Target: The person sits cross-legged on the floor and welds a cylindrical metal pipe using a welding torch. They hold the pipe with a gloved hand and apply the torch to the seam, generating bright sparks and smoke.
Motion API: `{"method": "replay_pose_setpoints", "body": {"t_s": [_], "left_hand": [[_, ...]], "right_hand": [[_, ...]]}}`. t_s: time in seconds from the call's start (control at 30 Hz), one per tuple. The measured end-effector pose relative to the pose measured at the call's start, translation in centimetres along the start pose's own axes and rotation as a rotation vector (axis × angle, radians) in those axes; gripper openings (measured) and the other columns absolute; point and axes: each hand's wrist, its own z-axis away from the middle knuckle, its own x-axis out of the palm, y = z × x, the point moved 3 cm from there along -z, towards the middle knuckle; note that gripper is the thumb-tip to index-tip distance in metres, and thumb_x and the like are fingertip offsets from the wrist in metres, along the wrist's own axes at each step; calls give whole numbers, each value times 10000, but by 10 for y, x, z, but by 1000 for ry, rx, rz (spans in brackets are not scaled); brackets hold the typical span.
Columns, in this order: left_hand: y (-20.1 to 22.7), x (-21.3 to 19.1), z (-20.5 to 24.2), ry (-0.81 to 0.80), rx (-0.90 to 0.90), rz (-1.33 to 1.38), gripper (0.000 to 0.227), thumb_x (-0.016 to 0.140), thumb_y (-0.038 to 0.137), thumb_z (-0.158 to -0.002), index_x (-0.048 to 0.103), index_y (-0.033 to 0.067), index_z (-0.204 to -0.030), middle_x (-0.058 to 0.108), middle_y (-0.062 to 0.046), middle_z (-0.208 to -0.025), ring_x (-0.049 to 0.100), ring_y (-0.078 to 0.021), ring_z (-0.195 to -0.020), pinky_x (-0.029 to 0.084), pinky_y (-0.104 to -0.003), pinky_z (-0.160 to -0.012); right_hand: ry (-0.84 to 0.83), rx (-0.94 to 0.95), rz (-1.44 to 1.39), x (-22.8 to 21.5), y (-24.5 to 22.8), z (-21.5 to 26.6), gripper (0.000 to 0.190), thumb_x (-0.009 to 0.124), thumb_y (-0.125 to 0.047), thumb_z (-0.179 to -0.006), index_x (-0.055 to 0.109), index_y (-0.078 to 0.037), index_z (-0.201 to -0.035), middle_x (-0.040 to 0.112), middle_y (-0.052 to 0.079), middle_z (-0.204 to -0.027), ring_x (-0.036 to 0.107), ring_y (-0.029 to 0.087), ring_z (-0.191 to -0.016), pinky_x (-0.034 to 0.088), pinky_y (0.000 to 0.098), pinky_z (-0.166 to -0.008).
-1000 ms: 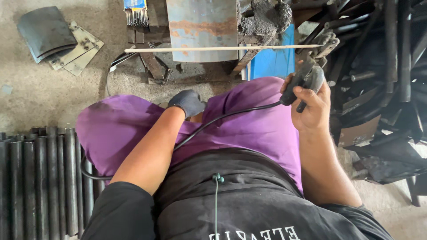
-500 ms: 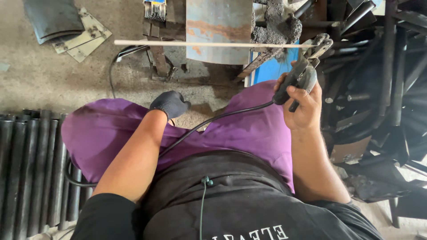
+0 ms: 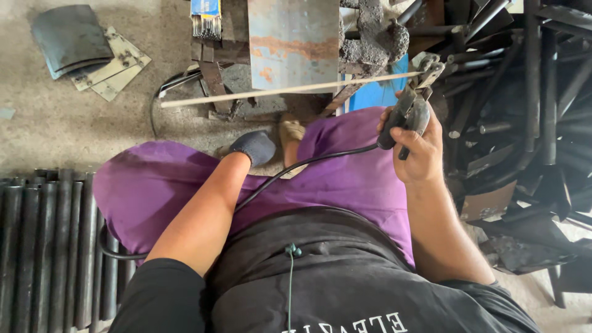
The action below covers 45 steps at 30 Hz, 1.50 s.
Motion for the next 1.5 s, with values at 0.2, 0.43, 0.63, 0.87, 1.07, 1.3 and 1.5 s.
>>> {"method": "replay_pose_setpoints", "body": {"t_s": [0.2, 0.43, 0.63, 0.87, 1.07, 1.3, 1.5], "left_hand": [[6, -48, 40, 242, -148, 372, 319, 591, 206, -887, 712, 73, -1151, 681, -272, -1138, 656, -425, -1086, 532, -459, -934], [47, -87, 64, 240, -255, 1084, 259, 533, 209, -989, 662, 69, -1165, 704, -193, -886, 695, -340, -723, 565, -432, -631], [52, -51, -3, 154, 28, 1203, 288, 554, 89, -908, 628, 130, -1184, 675, -129, -803, 634, -236, -598, 548, -386, -530], [67, -44, -7, 150, 148, 1350, 166, 676, -36, -843, 714, 38, -987, 729, -48, -841, 669, -140, -663, 567, -294, -609], [81, -58, 16, 199, 238, 1276, 50, 660, 34, -981, 708, 29, -967, 677, -62, -813, 629, -147, -681, 541, -305, -647], [156, -151, 119, 815, 822, 233, 156, 685, 60, -839, 654, 81, -991, 700, -142, -1058, 665, -365, -1060, 544, -460, -935], [178, -200, 145, 923, 812, 102, 226, 608, 86, -924, 539, 17, -1129, 683, -177, -973, 677, -381, -964, 538, -487, -841]], "right_hand": [[5, -12, -17, 8, -3, -5, 641, 742, -40, -804, 533, 54, -1403, 639, 163, -1094, 637, 273, -1053, 542, 412, -928], [44, -19, 31, 11, -15, 14, 624, 736, -29, -792, 537, 37, -1379, 647, 159, -1094, 643, 265, -1029, 542, 406, -919], [141, -45, 27, -6, -25, 27, 608, 708, -18, -817, 539, 31, -1399, 645, 141, -1102, 644, 261, -1020, 541, 404, -898], [230, 52, -2, -59, -26, 45, 665, 670, -53, -813, 519, 26, -1456, 635, 139, -1044, 652, 285, -903, 555, 422, -819], [337, 87, -33, -98, -16, 46, 599, 644, -92, -851, 516, -8, -1430, 637, 166, -973, 659, 304, -828, 568, 436, -751], [421, 112, 108, -113, 11, 37, 510, 639, -17, -859, 544, -19, -1360, 620, 131, -906, 631, 237, -728, 528, 345, -641], [121, 63, 306, -90, 26, 28, 652, 754, -36, -742, 541, -15, -1358, 593, 32, -1039, 577, 121, -915, 489, 261, -780]]}}
